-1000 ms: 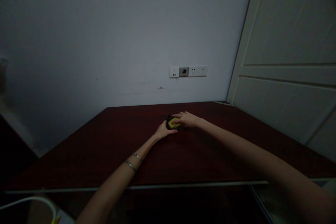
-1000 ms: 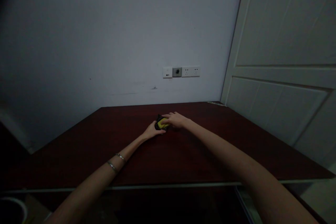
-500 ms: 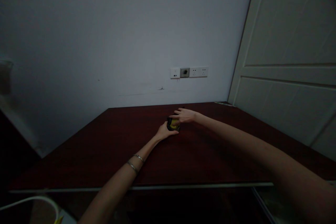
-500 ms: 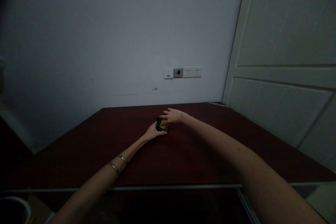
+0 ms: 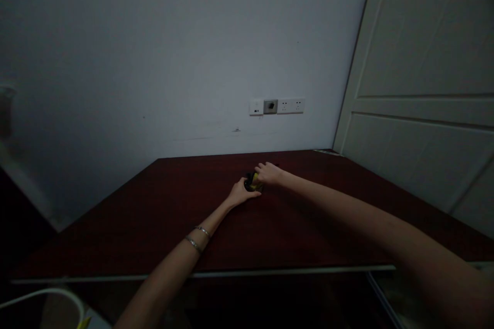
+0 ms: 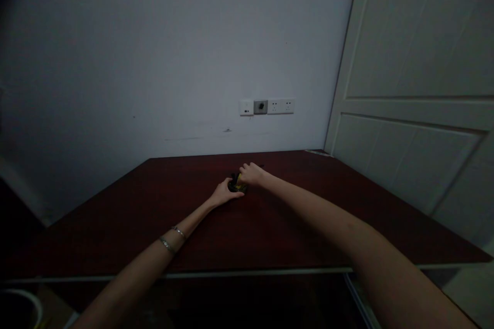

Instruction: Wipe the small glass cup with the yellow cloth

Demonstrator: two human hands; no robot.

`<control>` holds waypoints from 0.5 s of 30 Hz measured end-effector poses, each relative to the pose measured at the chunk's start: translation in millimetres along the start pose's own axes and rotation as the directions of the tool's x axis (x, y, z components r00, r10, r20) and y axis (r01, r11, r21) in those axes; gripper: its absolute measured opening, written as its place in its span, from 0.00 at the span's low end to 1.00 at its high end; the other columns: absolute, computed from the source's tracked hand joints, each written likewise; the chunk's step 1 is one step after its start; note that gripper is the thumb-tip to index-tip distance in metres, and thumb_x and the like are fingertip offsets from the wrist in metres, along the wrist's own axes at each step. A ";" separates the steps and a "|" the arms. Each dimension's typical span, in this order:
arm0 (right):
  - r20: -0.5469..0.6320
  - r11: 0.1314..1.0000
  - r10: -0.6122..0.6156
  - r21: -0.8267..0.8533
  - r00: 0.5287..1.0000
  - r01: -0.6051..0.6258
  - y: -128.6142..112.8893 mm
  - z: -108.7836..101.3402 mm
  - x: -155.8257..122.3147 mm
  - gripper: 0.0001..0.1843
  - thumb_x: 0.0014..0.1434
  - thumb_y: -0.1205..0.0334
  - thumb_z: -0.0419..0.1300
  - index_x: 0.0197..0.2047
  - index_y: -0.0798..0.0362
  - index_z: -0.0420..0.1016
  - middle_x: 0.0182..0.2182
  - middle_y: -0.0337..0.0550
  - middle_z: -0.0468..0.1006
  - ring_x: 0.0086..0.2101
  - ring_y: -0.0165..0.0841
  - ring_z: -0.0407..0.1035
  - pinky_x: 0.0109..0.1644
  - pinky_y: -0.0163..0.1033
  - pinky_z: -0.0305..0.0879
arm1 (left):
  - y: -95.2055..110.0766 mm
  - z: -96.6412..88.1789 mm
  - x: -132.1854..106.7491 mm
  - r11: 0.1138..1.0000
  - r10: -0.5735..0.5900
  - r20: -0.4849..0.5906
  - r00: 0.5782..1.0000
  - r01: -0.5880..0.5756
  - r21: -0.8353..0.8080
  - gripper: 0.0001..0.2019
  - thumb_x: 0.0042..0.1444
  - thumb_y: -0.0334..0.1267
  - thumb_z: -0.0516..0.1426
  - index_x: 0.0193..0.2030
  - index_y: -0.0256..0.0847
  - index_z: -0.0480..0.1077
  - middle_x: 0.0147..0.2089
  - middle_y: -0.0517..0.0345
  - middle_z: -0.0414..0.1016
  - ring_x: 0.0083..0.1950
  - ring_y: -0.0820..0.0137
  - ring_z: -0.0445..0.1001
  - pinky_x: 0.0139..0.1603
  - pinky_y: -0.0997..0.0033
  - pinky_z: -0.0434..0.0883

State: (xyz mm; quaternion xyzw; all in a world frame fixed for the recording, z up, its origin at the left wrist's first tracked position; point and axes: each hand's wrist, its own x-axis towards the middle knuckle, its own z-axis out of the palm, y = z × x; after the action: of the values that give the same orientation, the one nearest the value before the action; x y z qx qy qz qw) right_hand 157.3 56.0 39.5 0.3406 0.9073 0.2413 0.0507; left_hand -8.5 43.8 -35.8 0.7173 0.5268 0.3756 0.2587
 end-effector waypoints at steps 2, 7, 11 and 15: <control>0.066 0.994 0.084 0.062 0.994 -0.088 -6.5 -4.3 0.3 0.12 0.56 0.65 0.51 0.38 0.54 0.75 0.41 0.56 0.73 0.42 0.45 0.67 0.38 0.44 0.62 | 0.2 -0.3 0.5 1.000 0.010 0.005 1.000 -0.010 0.002 0.37 0.28 0.50 0.66 0.48 0.35 0.65 0.44 0.45 0.73 0.46 0.58 0.72 0.44 0.66 0.67; 0.169 0.971 0.161 0.150 0.972 -0.186 -17.8 -12.9 5.7 0.13 0.51 0.59 0.58 0.38 0.56 0.75 0.38 0.59 0.76 0.40 0.46 0.71 0.40 0.47 0.64 | 2.4 -1.5 0.4 0.999 0.022 -0.009 1.000 -0.021 0.037 0.35 0.29 0.51 0.66 0.46 0.35 0.66 0.43 0.45 0.74 0.45 0.57 0.71 0.43 0.65 0.67; 0.255 0.929 0.226 0.234 0.940 -0.287 -21.5 -17.9 15.7 0.18 0.43 0.58 0.62 0.38 0.57 0.75 0.39 0.61 0.76 0.41 0.49 0.71 0.41 0.50 0.65 | 2.7 -1.7 0.4 1.000 0.022 0.003 1.000 -0.022 0.019 0.35 0.28 0.51 0.66 0.45 0.35 0.66 0.43 0.45 0.73 0.45 0.58 0.71 0.43 0.65 0.67; 0.396 0.855 0.225 0.358 0.890 -0.375 -14.7 -18.0 27.0 0.17 0.39 0.58 0.64 0.32 0.59 0.75 0.32 0.58 0.78 0.33 0.47 0.74 0.34 0.47 0.69 | 1.6 -1.4 1.1 0.999 0.022 0.011 1.000 -0.023 0.042 0.36 0.28 0.53 0.65 0.46 0.35 0.66 0.43 0.45 0.73 0.45 0.57 0.71 0.42 0.65 0.67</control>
State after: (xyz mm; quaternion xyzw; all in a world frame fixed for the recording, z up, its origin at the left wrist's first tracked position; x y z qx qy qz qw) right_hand 123.3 56.5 50.4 0.5191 0.8495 -0.0195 0.0924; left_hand -8.5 44.3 -33.5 0.7305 0.5251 0.3633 0.2421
